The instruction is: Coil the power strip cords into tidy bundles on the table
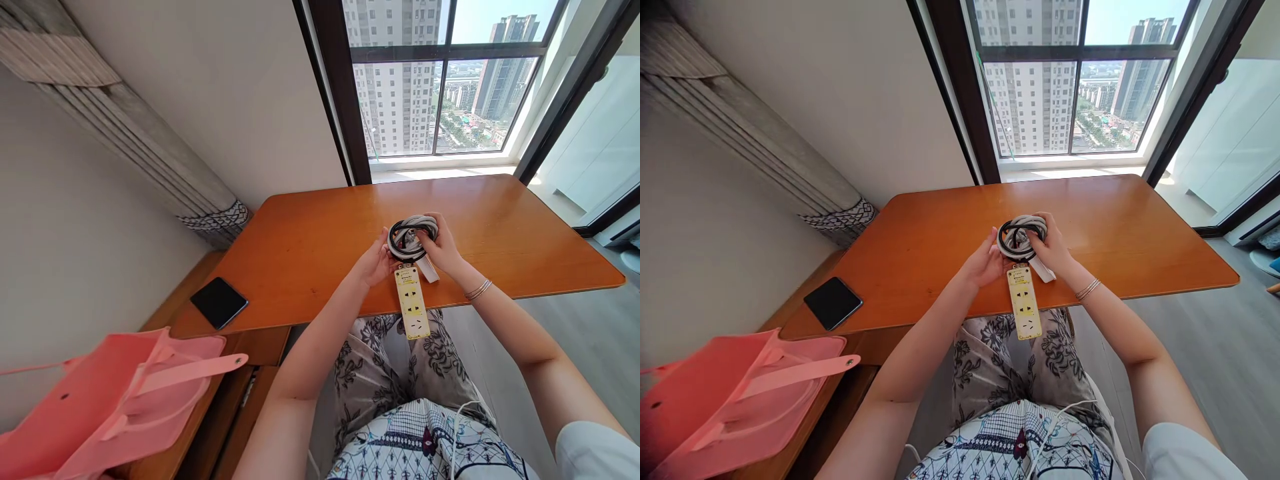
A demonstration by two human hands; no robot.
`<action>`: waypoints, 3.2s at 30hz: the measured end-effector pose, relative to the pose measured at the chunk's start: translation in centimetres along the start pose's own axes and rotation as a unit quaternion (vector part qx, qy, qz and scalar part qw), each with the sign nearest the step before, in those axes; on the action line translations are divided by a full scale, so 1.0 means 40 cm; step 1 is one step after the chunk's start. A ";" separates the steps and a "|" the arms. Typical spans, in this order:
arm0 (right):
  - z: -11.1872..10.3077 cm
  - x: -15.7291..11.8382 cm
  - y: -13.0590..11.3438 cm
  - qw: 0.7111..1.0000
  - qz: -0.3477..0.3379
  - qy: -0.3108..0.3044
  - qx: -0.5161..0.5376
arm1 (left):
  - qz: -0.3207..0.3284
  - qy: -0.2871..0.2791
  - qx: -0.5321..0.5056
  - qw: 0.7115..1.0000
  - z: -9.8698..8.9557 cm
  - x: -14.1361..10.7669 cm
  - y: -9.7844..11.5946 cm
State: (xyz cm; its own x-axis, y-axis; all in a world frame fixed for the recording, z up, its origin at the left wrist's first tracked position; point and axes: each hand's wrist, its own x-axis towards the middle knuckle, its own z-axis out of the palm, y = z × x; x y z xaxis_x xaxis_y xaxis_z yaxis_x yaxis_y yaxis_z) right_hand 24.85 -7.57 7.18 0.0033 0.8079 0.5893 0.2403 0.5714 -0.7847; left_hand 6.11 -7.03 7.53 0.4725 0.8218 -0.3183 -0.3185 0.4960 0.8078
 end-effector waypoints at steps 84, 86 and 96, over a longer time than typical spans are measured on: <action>0.018 -0.085 0.055 0.924 -0.351 -0.097 -0.117 | 0.196 0.083 0.156 0.964 -0.021 0.022 -0.006; 0.017 -0.086 0.055 0.923 -0.354 -0.097 -0.119 | 0.211 0.092 0.177 0.957 -0.017 0.018 -0.007; 0.013 -0.088 0.048 0.921 -0.353 -0.130 -0.099 | 0.200 0.054 0.225 0.952 -0.031 0.009 0.014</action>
State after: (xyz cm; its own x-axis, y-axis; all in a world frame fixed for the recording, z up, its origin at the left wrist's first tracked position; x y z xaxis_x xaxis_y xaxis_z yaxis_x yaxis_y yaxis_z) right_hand 24.78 -9.24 3.49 -0.4472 0.2675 0.8535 0.2665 0.9507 -0.1584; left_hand 5.08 -6.09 7.25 0.2928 0.9557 0.0299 -0.0588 -0.0132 0.9982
